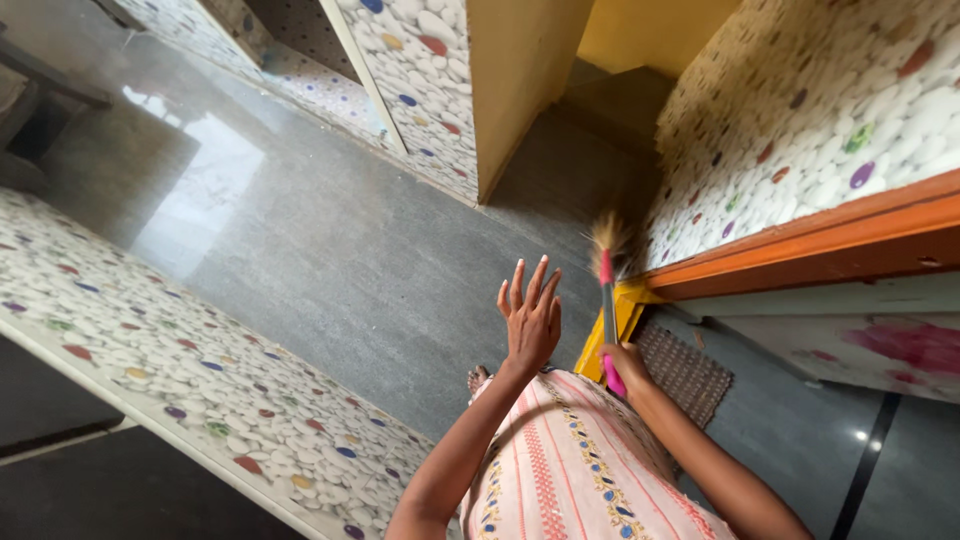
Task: The person sweeps the floor using a broom, moving along a hallway and around a table.
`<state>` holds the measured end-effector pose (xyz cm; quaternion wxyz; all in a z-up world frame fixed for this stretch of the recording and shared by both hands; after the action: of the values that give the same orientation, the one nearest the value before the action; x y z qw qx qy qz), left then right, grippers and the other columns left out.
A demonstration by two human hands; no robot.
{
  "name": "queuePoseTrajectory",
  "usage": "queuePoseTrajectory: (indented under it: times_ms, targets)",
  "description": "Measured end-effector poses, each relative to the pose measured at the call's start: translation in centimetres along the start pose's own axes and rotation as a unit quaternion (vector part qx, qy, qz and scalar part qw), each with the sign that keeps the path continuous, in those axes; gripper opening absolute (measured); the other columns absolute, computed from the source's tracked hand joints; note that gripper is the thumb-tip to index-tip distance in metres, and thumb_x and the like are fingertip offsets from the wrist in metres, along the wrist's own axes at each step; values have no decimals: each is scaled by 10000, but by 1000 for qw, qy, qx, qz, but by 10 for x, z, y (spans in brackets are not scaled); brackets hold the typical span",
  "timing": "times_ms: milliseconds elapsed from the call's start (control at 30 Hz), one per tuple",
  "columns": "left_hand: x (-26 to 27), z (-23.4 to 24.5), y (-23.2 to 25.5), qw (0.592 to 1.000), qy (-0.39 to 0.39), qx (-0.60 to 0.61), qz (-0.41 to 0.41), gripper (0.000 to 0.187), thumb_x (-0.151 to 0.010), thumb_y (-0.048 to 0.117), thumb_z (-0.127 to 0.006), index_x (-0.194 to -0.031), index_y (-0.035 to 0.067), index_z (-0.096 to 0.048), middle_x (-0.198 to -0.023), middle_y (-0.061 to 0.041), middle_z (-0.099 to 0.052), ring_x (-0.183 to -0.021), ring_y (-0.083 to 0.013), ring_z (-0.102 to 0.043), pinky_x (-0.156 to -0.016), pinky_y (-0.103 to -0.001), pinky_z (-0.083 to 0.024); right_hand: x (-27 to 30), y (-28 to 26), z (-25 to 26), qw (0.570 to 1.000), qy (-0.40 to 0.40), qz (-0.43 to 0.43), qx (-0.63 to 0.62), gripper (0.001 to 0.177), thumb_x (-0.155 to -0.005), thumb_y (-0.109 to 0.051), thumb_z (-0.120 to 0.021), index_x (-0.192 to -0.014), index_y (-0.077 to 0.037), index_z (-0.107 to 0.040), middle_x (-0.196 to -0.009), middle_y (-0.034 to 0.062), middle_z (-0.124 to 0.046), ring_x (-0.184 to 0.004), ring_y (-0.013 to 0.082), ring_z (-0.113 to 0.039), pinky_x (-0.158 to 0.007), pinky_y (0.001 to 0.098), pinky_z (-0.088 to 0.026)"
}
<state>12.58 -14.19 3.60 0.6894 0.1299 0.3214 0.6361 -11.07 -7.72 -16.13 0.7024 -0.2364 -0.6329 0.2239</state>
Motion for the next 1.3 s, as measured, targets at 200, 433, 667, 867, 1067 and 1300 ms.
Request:
queuePoseTrajectory:
  times_ms: [200,433,667,867,1067,1300]
  targets:
    - [3,-1,8,1000,-18,-6,-13,457,-1011,191,-566,-1467,159,-558,-1657,-47,-360,-1571,-326,-206,-1234,-550,-109,-43,-11,-37,997,49,-46,45,131,-752,-109,-681,-670,-19,-634,-572,83,-617,-446,190,-581,-419,320,-455]
    - [4,-9,15,999,-32,6,-18,451,-1010,200,-571,-1458,153,-565,-1646,-39,-374,-1567,-322,-221,-1234,-554,-105,-52,-15,-85,990,-77,-18,119,264,-921,-291,-620,-919,-27,-618,-666,73,-637,-484,149,-594,-436,297,-497]
    - [3,-14,5,999,-24,-17,-17,419,-1027,180,-540,-1442,138,-578,-1653,-31,-376,-1577,-316,-211,-1238,-562,-102,-15,-15,-33,990,-96,88,53,224,-748,-21,-665,-962,-13,-600,-640,101,-621,-426,167,-529,-388,304,-438]
    - [10,-18,3,1000,-21,-12,-2,410,-1026,180,-535,-1431,150,-598,-1651,-37,-373,-1569,-318,-205,-1234,-570,-97,-81,-48,24,989,130,65,36,172,-757,-45,-704,-891,-3,-604,-637,98,-630,-472,186,-599,-418,330,-483]
    - [14,-17,2,1000,-12,-15,16,387,-1022,182,-545,-1401,150,-620,-1638,-35,-393,-1564,-321,-215,-1232,-567,-101,-174,-74,44,999,48,-15,-16,101,-747,-20,-705,-699,2,-619,-620,106,-634,-466,186,-600,-433,306,-479]
    - [13,-6,-4,998,7,-44,47,402,-1005,178,-552,-1400,151,-618,-1623,-35,-414,-1558,-316,-223,-1223,-561,-112,-172,-125,-4,982,-15,37,183,173,-715,-78,-750,-795,28,-640,-659,137,-671,-504,227,-643,-481,333,-543]
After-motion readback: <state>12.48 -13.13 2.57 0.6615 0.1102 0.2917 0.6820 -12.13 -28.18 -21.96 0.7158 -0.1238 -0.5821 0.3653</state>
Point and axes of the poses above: each hand's wrist, its own x-axis away from the middle knuckle, its own z-axis out of the back of the hand, y = z × x, the point moved 7 cm from there along -x, towards the middle knuckle
